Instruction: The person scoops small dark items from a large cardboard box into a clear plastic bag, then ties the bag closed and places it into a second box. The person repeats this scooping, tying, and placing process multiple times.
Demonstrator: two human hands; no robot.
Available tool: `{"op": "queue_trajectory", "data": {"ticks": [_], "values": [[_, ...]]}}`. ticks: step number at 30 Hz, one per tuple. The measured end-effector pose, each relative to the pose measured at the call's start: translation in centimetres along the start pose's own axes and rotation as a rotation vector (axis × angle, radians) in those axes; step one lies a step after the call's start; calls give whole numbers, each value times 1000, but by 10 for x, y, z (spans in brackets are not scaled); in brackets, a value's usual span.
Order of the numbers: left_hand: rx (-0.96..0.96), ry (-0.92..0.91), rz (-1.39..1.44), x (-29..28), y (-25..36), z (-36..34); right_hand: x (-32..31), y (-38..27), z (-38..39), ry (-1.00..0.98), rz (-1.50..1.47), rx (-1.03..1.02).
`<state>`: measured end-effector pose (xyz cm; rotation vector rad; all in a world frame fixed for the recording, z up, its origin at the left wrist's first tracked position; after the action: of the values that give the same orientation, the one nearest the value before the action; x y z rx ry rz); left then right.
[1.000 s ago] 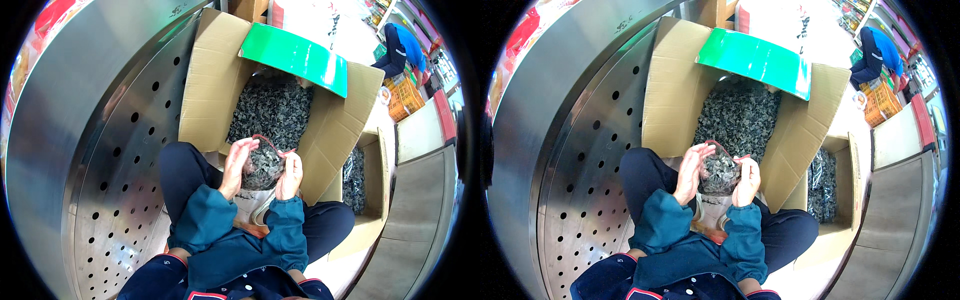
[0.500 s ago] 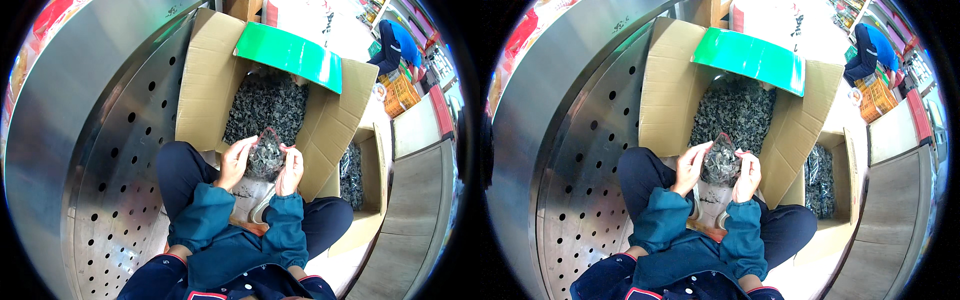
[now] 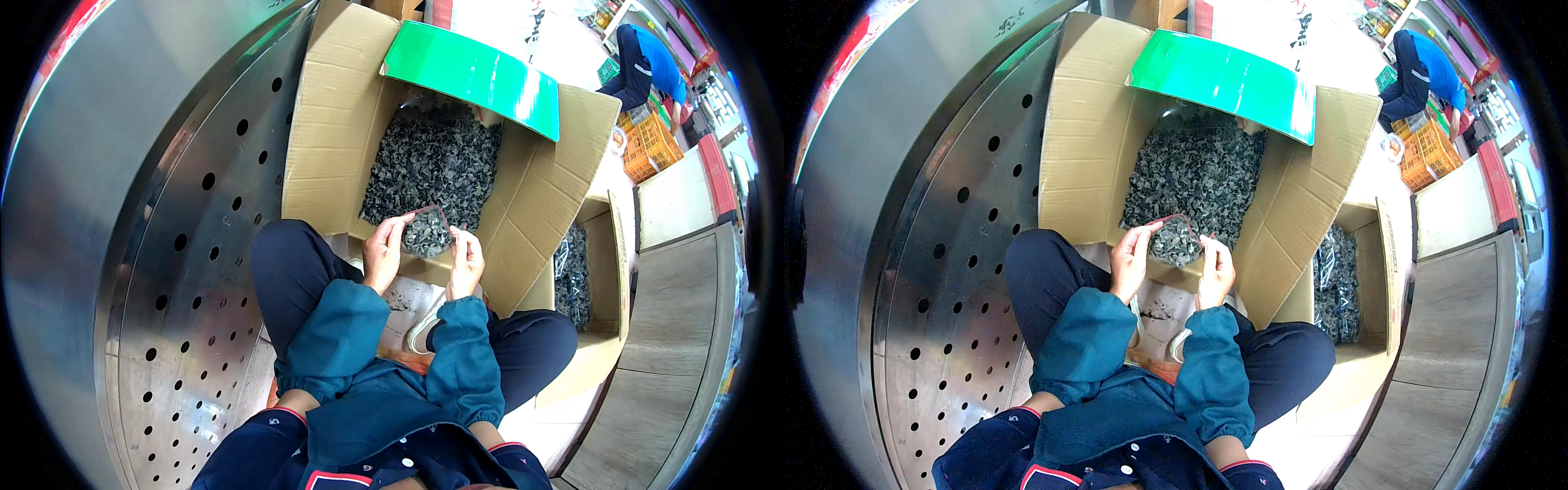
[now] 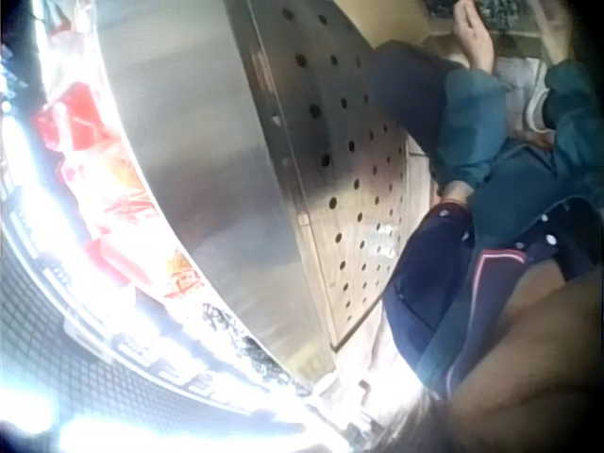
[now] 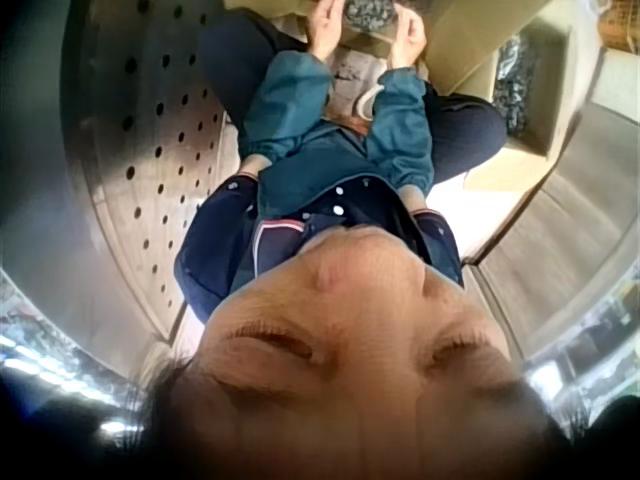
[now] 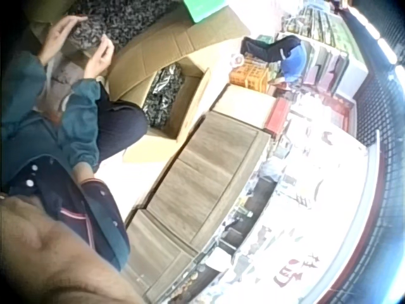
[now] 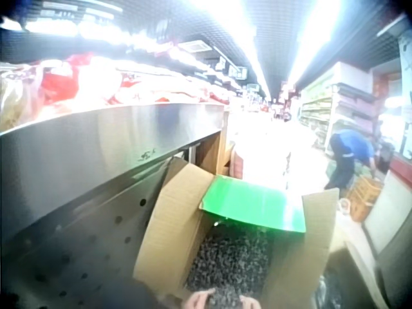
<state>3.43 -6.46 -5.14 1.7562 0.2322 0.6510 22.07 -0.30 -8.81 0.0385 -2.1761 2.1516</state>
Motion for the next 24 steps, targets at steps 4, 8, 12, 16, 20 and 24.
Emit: {"op": "queue_trajectory", "data": {"ticks": [4,8,12,16,20,24], "values": [[48,-23,13,5,6,3,-1,-9,2,22,20,-65],[0,6,51,-1,3,1,1,-9,1,-24,19,-51],[36,-36,51,2,6,6,7,-7,3,-56,-113,18],[9,-144,233,5,-7,6,1,2,7,-37,-169,146],[18,-307,-25,18,-14,13,-3,9,7,-19,-227,193],[34,-302,-89,16,-26,9,-1,8,5,-62,-241,144]]}}
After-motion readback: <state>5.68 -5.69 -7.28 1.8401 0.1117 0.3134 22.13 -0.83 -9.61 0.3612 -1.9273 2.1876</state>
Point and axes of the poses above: each hand's wrist, its own z-axis away from the middle knuckle, its own x-axis out of the palm, y = z × x, the point moved 9 cm from there along -z, towards the middle knuckle, and after that the axes turned 13 degrees about z, right-handed, at the moved point
